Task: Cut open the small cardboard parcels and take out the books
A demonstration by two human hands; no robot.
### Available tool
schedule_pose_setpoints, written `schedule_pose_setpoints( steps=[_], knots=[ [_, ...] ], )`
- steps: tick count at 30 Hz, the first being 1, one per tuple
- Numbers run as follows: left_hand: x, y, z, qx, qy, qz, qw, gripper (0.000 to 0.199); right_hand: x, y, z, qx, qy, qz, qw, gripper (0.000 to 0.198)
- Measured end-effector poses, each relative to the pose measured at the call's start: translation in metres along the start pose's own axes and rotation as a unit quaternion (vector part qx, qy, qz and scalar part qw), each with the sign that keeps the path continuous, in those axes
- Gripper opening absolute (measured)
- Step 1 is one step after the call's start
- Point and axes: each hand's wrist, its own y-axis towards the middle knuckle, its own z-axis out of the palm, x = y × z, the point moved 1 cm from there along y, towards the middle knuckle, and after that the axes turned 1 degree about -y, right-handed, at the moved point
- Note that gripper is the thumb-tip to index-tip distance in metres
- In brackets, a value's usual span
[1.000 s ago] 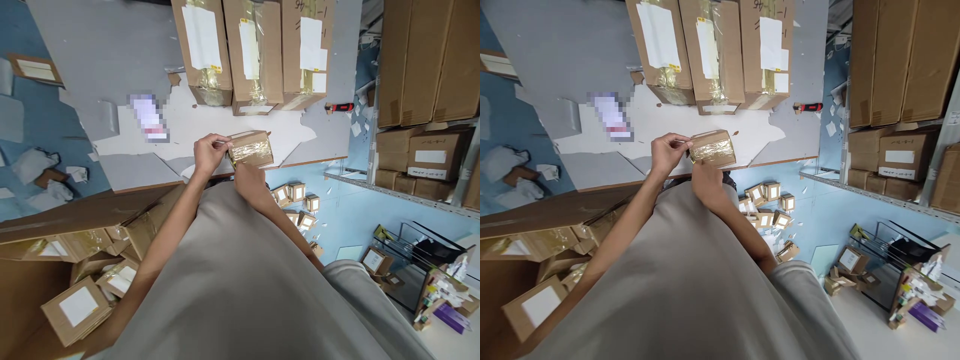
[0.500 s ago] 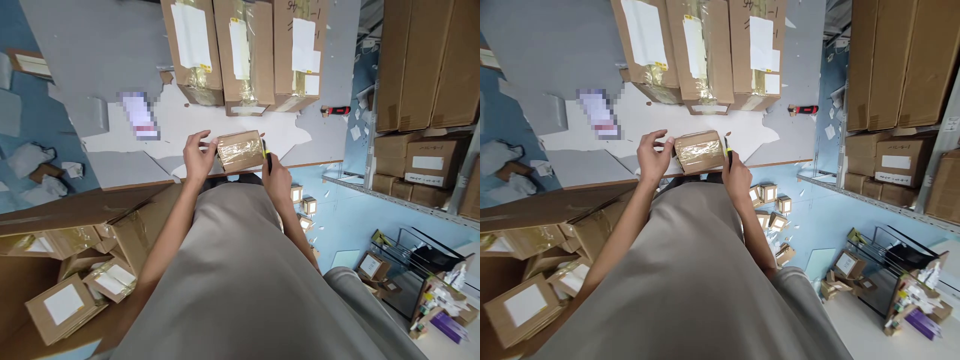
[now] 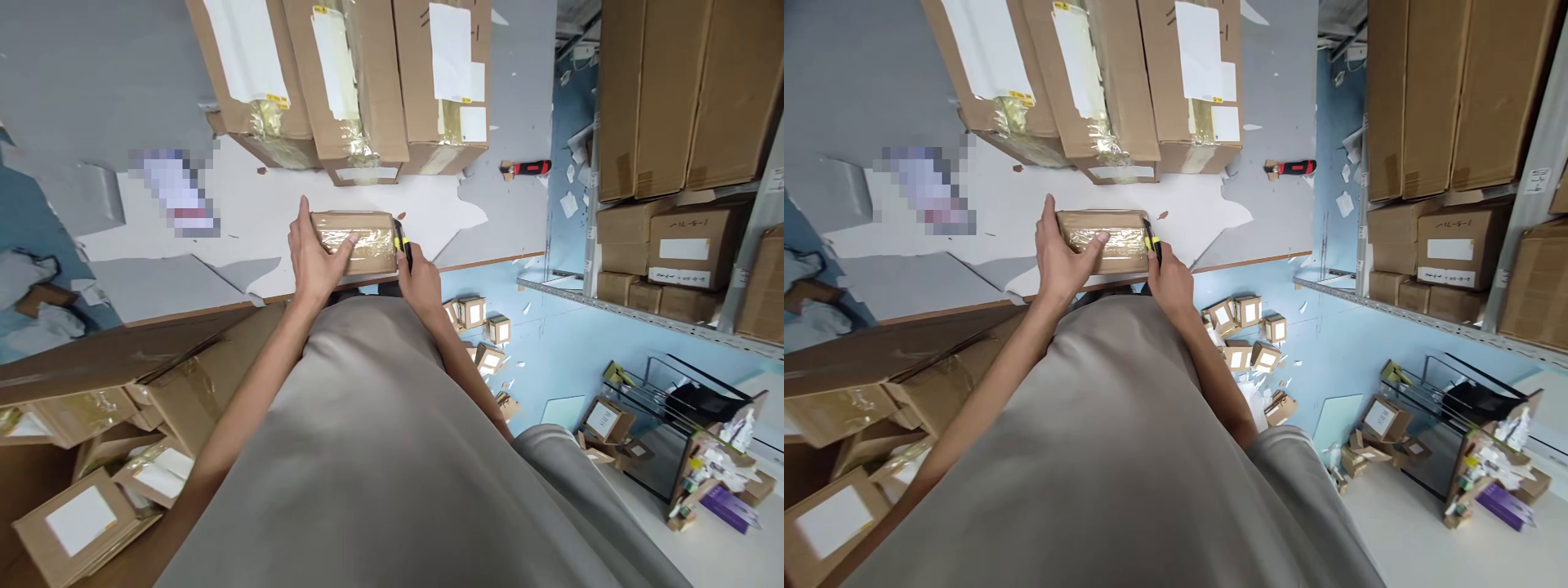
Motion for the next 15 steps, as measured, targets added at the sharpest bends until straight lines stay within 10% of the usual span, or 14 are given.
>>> schedule_pose_setpoints(
  steps=[15],
  knots=[
    [0.006,0.008,0.006,-0.037,0.012,0.046,0.998,0.072,0.015,-0.003,-0.008,-0.009,0.011,0.007,1.000,0.039]
  ],
)
